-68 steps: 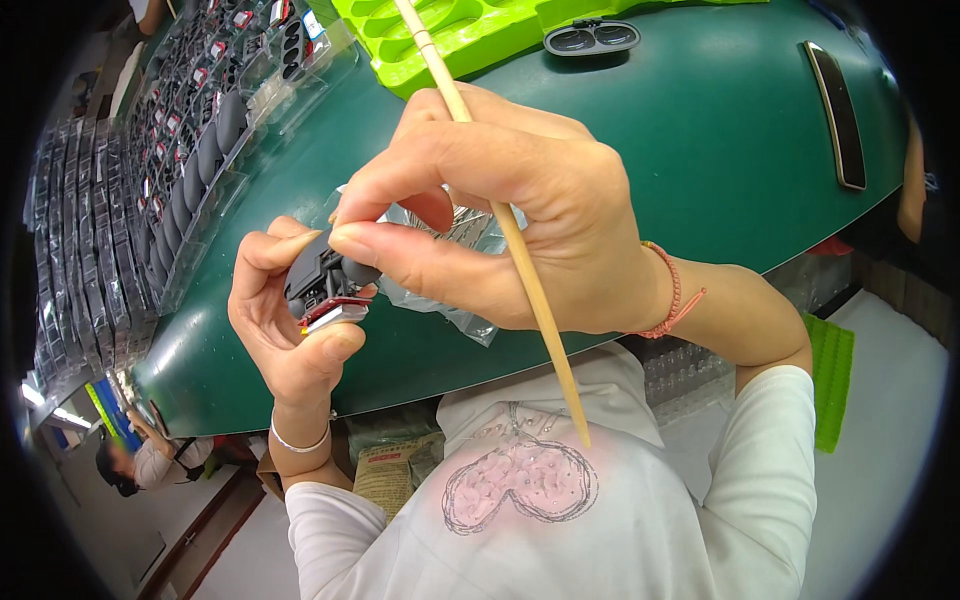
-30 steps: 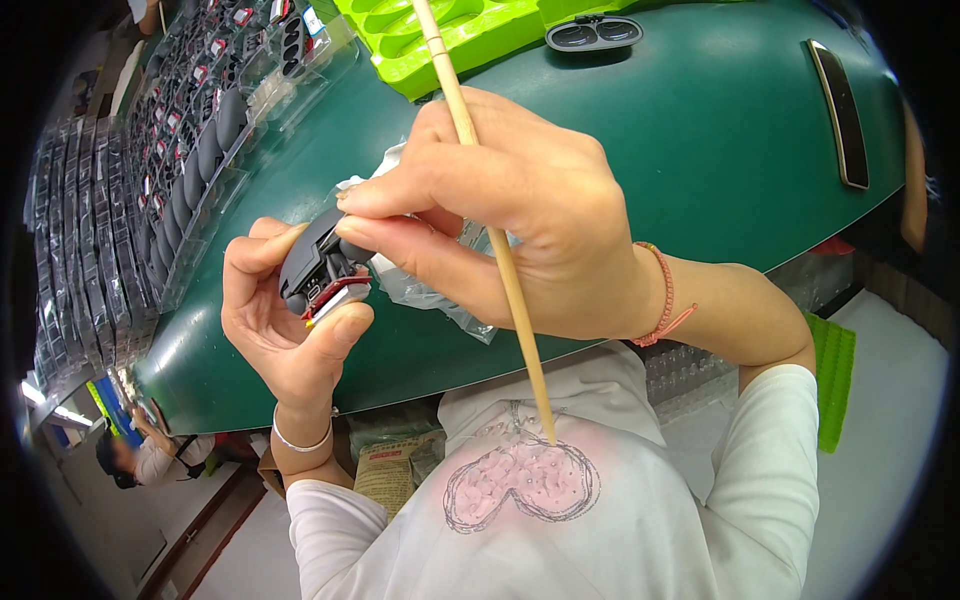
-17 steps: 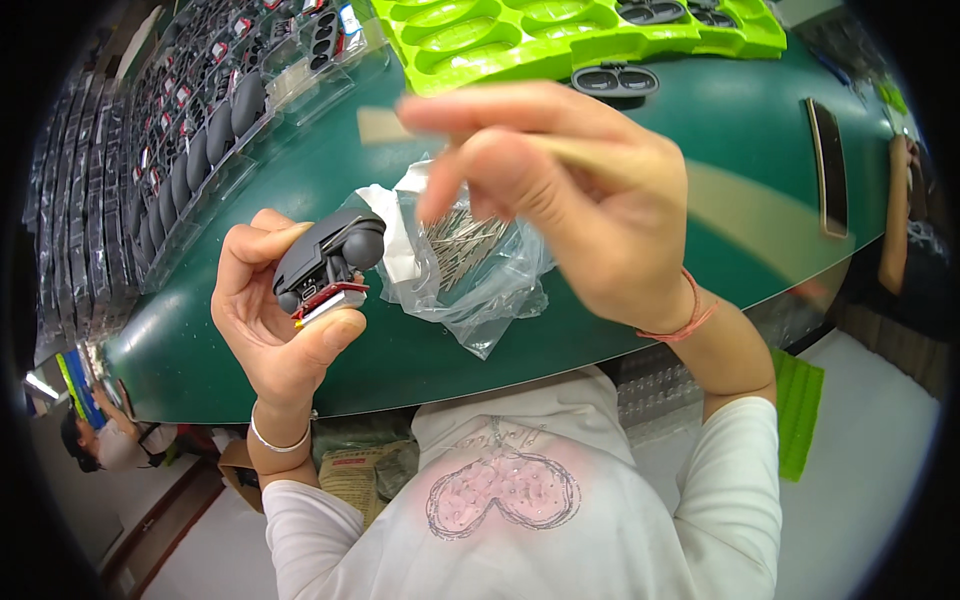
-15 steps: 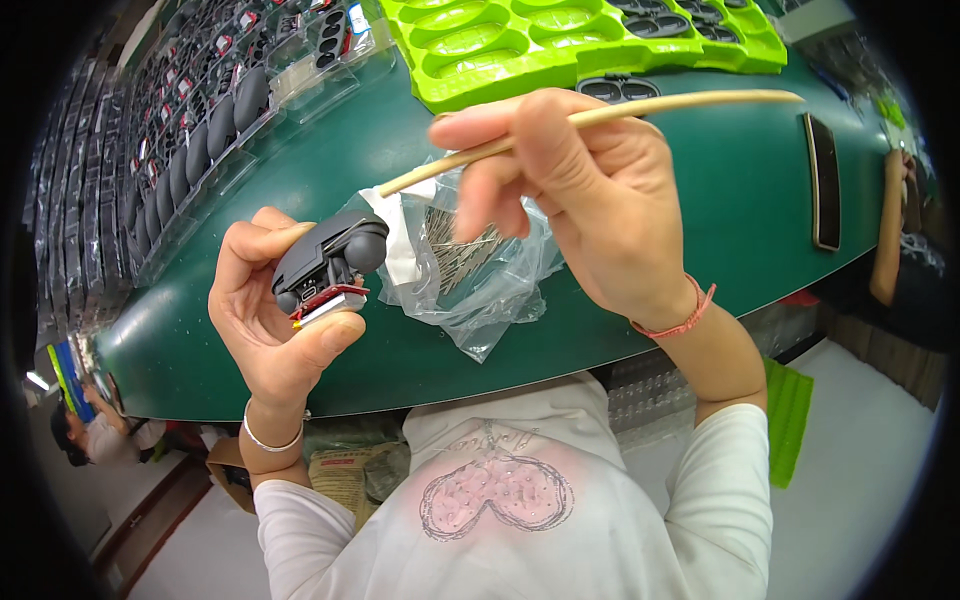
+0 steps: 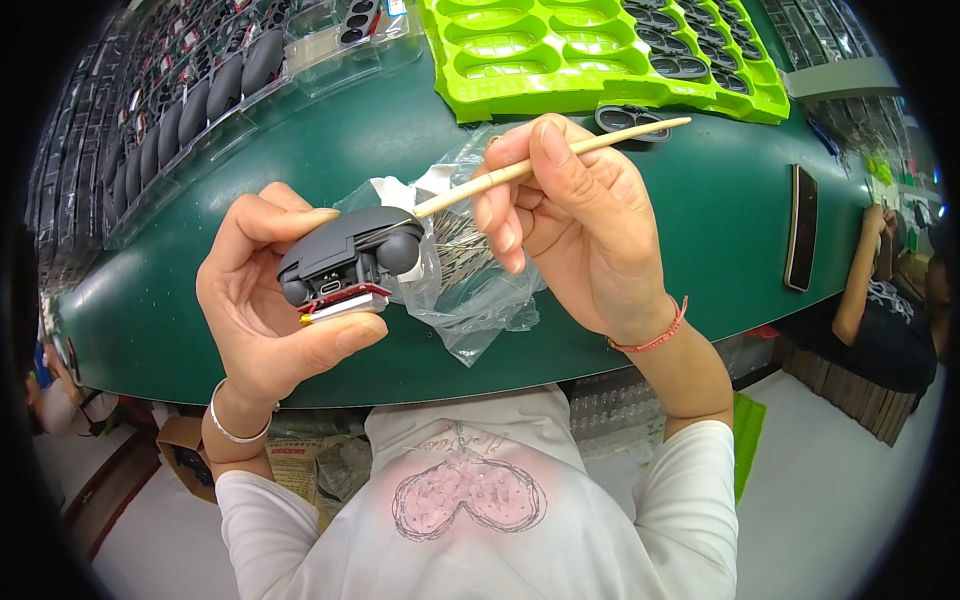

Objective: The person assembles small electronic devices, likely wireless earbuds, at a factory workstation. They use a wooden stick to manipulate internal components, insert small metal pins, and place the finished units into a green plastic tray.

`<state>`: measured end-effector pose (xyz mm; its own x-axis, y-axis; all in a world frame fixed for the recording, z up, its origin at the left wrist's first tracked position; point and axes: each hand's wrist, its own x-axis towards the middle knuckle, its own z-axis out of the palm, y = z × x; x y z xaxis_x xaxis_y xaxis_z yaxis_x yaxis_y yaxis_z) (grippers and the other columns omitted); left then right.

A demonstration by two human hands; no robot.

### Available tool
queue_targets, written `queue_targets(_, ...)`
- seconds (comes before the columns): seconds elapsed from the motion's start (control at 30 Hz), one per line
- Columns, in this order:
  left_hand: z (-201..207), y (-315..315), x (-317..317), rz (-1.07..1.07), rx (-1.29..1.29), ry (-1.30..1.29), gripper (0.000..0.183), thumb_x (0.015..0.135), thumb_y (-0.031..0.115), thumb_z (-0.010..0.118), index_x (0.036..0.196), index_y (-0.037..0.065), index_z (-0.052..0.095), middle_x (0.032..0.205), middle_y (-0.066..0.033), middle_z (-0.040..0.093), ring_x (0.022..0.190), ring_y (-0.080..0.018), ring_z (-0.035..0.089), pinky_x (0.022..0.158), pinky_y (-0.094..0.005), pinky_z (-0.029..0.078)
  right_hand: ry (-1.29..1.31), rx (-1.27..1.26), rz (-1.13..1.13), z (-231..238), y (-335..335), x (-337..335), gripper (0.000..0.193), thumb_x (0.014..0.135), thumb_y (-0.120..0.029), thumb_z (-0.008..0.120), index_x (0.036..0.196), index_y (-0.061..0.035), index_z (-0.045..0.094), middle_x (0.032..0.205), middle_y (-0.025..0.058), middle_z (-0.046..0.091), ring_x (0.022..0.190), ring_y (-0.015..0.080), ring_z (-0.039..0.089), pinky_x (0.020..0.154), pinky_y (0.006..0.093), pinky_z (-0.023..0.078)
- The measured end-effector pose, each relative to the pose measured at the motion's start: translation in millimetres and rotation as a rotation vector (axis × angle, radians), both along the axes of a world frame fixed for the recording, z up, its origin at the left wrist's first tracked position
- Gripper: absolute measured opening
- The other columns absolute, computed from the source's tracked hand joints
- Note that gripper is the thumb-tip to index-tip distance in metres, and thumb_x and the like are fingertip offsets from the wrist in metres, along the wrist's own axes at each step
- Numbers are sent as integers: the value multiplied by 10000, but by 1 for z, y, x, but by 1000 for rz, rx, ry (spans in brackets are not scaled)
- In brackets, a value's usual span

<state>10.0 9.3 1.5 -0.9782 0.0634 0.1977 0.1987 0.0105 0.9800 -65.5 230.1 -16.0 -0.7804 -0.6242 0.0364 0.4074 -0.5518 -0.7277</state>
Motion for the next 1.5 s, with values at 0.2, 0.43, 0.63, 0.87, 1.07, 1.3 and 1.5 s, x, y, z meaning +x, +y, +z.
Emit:
queue_targets(0.2, -3, 0, -1, 2, 6, 5, 538, 584, 110, 876, 998, -19, 557, 886, -78, 562, 786, -110, 539, 745, -226, 443, -2, 83, -37, 4, -4, 4, 341, 1041, -287, 316, 1029, -22, 531, 695, 75, 516, 575, 99, 438, 480, 204, 399)
queue_targets(0.43, 0, 0, 0, -3, -12, -17, 520, 581, 79, 871, 985, -20, 558, 878, -74, 559, 786, -108, 537, 733, -224, 443, 3, 187, -102, 9, -7, 8, 320, 1043, -290, 309, 1008, -45, 512, 664, 62, 491, 543, 90, 418, 443, 189, 384)
queue_targets(0.63, 3, 4, 3, 74, -215, 115, 509, 576, 17, 861, 987, -30, 565, 874, -76, 563, 780, -121, 539, 706, -229, 449, 128, 77, -74, -4, 1, 2, 278, 1007, -270, 455, 1003, -9, 553, 811, 166, 638, 656, 153, 592, 578, 257, 486)
queue_targets(0.87, -2, 1, 2, 90, -446, 408, 531, 570, 27, 881, 996, -43, 572, 886, -97, 558, 792, -147, 556, 671, -252, 467, -25, -7, -3, -6, -2, 6, 286, 1008, -269, 449, 1002, -3, 552, 797, 159, 632, 662, 151, 590, 572, 256, 485)
queue_targets(1.07, 0, 3, 4, 79, -333, 262, 550, 567, 21, 874, 1018, -53, 568, 888, -97, 551, 785, -140, 538, 687, -241, 461, -66, 31, -7, 0, -4, 7, 309, 1016, -292, 423, 1001, -9, 547, 782, 154, 631, 628, 141, 584, 561, 251, 485)
queue_targets(1.3, 0, 4, 3, 72, -267, 210, 551, 562, 41, 868, 1014, -45, 565, 885, -90, 547, 783, -130, 522, 704, -227, 446, -181, 0, -13, 0, -5, 7, 345, 1018, -344, 404, 1000, -33, 554, 773, 159, 644, 621, 148, 606, 551, 252, 503)
queue_targets(1.5, 2, 4, 4, 83, -255, 183, 548, 556, 39, 868, 1006, -39, 564, 880, -84, 543, 780, -129, 519, 709, -226, 440, -168, -12, 11, -3, -6, 7, 334, 1015, -338, 411, 1013, -37, 555, 810, 176, 657, 656, 161, 632, 574, 256, 521)
